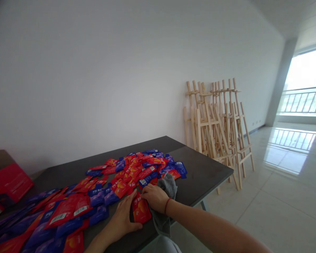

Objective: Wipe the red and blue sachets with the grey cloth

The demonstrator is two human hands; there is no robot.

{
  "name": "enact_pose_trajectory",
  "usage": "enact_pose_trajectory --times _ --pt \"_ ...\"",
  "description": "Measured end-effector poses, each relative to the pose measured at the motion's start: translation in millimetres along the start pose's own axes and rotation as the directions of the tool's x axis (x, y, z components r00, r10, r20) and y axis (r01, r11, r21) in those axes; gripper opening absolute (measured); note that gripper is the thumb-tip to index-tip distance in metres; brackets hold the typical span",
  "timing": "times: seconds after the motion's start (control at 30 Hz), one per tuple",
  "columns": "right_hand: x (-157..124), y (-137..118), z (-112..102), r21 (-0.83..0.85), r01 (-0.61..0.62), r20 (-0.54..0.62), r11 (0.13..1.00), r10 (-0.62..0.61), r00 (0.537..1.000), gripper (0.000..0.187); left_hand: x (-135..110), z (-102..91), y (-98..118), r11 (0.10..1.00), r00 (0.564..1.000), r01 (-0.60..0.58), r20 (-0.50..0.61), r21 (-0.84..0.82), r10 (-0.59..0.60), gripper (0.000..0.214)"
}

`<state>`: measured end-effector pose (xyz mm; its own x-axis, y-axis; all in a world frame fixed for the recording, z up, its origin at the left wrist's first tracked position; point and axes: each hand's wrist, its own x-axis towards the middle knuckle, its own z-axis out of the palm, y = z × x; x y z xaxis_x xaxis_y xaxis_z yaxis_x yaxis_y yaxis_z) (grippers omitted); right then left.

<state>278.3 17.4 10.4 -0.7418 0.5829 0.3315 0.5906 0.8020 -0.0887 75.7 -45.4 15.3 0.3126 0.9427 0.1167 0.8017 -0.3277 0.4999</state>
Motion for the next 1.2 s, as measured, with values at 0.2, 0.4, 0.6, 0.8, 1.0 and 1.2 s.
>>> enact_pose_trajectory --times 0.2,0.4,0.6,0.8,1.0,1.2 --pt "6 -7 4 -0.06 -0.138 -0.021 0.989 0.137 0.99 0.022 -6 -11.0 9 0.991 0.996 -0.065 0.069 0.115 0.057 0.085" --pt "5 -6 10 -0.005 -0.191 -0.087 0.982 0.19 0.978 0.023 -2 -10.0 40 0.94 0.995 -0.062 0.097 0.336 0.031 0.085" --pt "3 -2 10 0.114 -0.245 -0.164 0.963 0.261 0.951 0.028 11 -1.1 71 0.877 0.994 -0.044 0.105 0.478 -0.007 0.071" --pt "3 -8 2 0.113 -0.245 -0.121 0.963 0.258 0.959 0.034 17 -8.2 37 0.987 0.993 0.062 -0.113 0.149 -0.046 0.051" --pt "2 -7 4 0.114 -0.116 -0.079 0.987 0.125 0.989 0.034 8 20.7 -16 0.946 0.926 0.197 -0.268 -0.256 -0.265 0.045" --pt "3 -6 5 0.107 -0.109 -0.078 0.988 0.117 0.99 0.033 -6 6.4 -35 0.996 0.962 0.045 -0.265 -0.074 -0.063 0.042"
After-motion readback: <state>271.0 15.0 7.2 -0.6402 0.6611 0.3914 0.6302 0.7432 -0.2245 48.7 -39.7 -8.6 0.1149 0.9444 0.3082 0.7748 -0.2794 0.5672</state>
